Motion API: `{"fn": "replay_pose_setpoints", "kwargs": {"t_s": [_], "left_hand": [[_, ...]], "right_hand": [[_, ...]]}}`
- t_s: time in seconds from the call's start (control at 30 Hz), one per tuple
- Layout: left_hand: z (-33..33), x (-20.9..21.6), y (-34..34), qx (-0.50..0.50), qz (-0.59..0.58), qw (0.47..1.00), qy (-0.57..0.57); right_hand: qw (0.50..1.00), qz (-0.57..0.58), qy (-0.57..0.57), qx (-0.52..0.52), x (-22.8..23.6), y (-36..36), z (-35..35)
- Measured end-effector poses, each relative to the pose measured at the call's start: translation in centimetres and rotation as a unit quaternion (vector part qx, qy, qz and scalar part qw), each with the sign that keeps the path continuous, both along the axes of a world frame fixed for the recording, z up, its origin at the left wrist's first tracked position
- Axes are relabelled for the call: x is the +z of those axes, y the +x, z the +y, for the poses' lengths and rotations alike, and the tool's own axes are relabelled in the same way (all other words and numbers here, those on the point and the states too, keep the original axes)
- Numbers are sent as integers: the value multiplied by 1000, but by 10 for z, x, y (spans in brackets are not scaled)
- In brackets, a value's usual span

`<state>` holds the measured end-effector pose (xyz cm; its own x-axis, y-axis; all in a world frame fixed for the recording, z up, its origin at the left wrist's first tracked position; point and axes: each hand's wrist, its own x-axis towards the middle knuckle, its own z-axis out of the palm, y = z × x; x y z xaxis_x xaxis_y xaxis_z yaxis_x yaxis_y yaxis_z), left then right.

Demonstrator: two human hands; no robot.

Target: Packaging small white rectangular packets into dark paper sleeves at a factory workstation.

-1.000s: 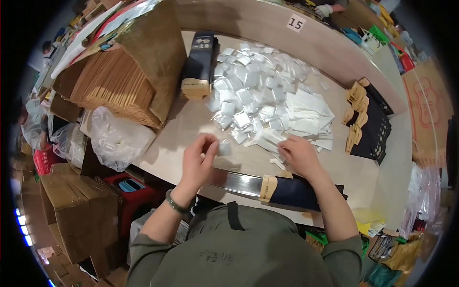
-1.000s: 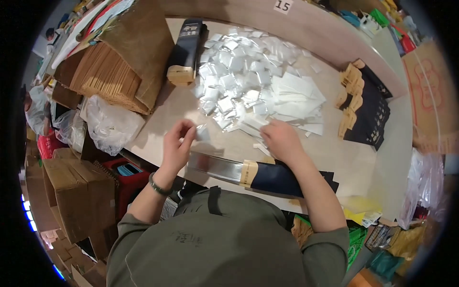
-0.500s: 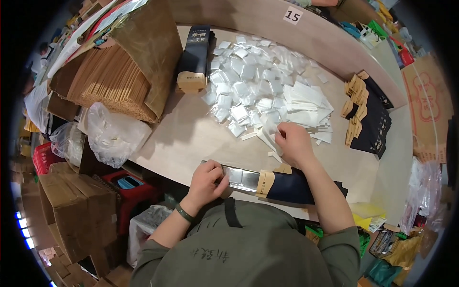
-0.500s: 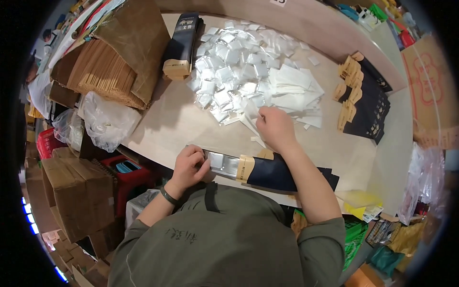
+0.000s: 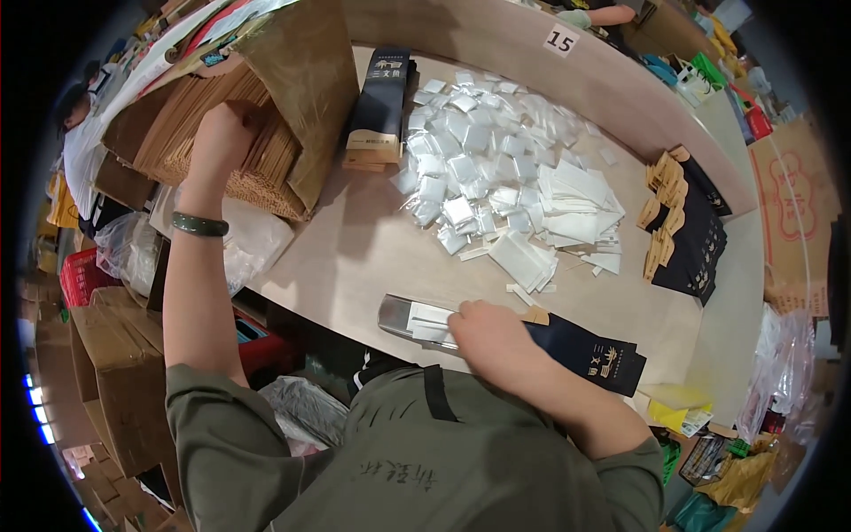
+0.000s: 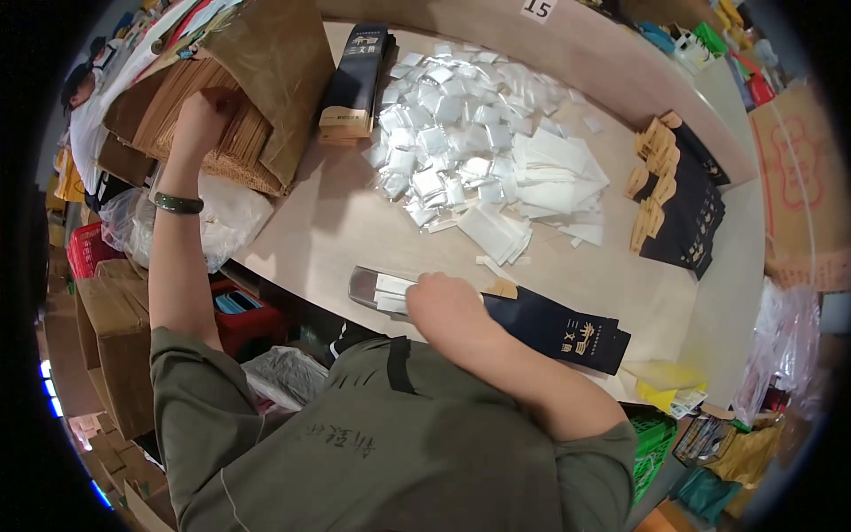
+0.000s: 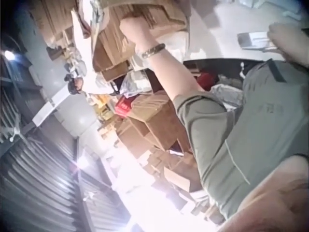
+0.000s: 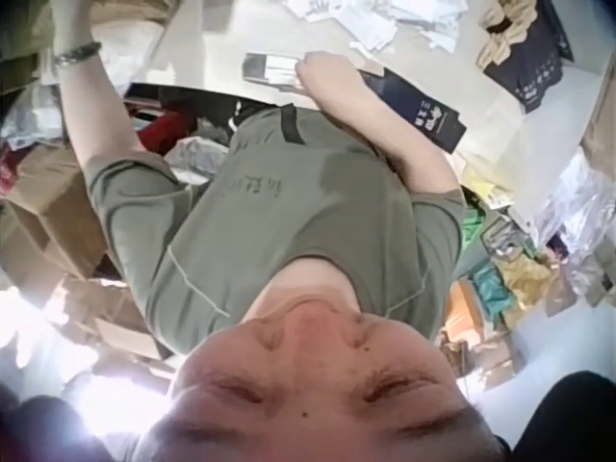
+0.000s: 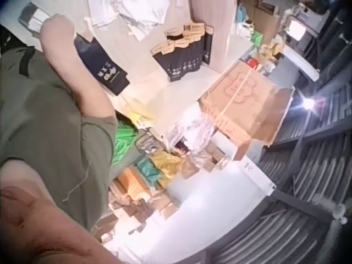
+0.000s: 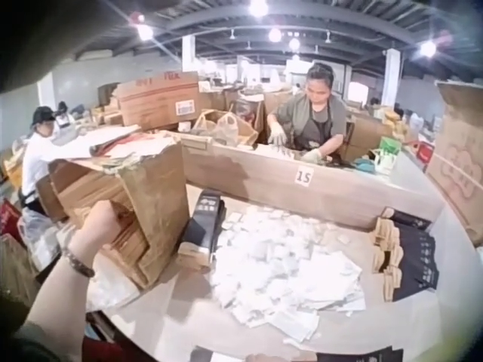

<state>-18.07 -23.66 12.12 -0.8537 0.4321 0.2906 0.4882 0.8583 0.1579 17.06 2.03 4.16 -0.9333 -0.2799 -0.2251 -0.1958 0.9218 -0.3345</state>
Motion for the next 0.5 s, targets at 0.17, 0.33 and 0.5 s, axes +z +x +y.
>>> {"fn": "replay_pose_setpoints", "kwargs": {"t_s": [0.17, 0.33, 0.5], "left_hand": [[0, -3, -11, 3, 38, 999, -25], [-18, -26, 66, 43, 133, 944, 300], [-48, -100, 190, -68, -393, 818, 415]], "right_hand": [[994, -34, -88, -61, -11, -2, 8], [995, 1, -31, -97, -4, 15, 6], [971, 170, -126, -108, -1, 52, 33]]}}
